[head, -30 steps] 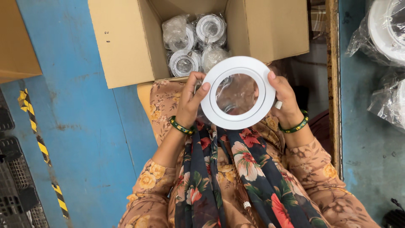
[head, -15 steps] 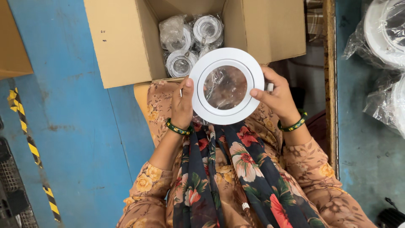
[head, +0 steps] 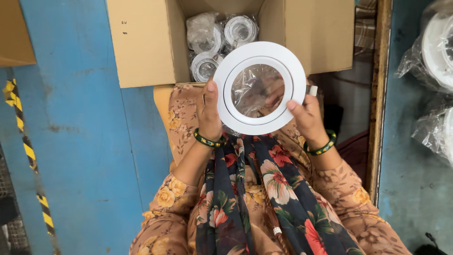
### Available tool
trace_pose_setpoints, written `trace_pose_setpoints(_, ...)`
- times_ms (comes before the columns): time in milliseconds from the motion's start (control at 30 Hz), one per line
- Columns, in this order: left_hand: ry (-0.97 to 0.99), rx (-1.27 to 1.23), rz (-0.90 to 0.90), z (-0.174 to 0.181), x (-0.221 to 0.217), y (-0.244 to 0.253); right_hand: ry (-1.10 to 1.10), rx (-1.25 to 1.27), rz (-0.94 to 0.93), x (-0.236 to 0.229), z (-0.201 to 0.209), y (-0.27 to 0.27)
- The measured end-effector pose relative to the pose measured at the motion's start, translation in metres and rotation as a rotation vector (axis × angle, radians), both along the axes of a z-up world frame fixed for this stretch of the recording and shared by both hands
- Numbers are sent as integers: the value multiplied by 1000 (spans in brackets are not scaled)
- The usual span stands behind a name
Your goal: The person sits on the floor and repeatedly picks up white circular light fixtures from a cardboard box. They unwrap each fixture from plastic, briefly hold it, and then place it into a second cardboard box on the table.
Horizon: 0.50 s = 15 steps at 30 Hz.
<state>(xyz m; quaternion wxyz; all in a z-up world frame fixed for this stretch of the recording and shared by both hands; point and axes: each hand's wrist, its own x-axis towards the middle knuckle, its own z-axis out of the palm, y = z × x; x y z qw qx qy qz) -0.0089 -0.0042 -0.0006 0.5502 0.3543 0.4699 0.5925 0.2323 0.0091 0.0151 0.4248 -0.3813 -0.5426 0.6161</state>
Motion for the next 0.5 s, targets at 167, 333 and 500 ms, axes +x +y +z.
trace_pose_setpoints(167, 38, 42, 49, -2, 14, 1, 20, 33, 5, -11, 1, -5)
trace_pose_setpoints(333, 213, 108, 7, -4, 15, -2, -58, 27, -19, -9, 1, -4)
trace_pose_setpoints(500, 201, 74, -76, -16, 8, -3, 110, -43, -77, 10, -17, -5)
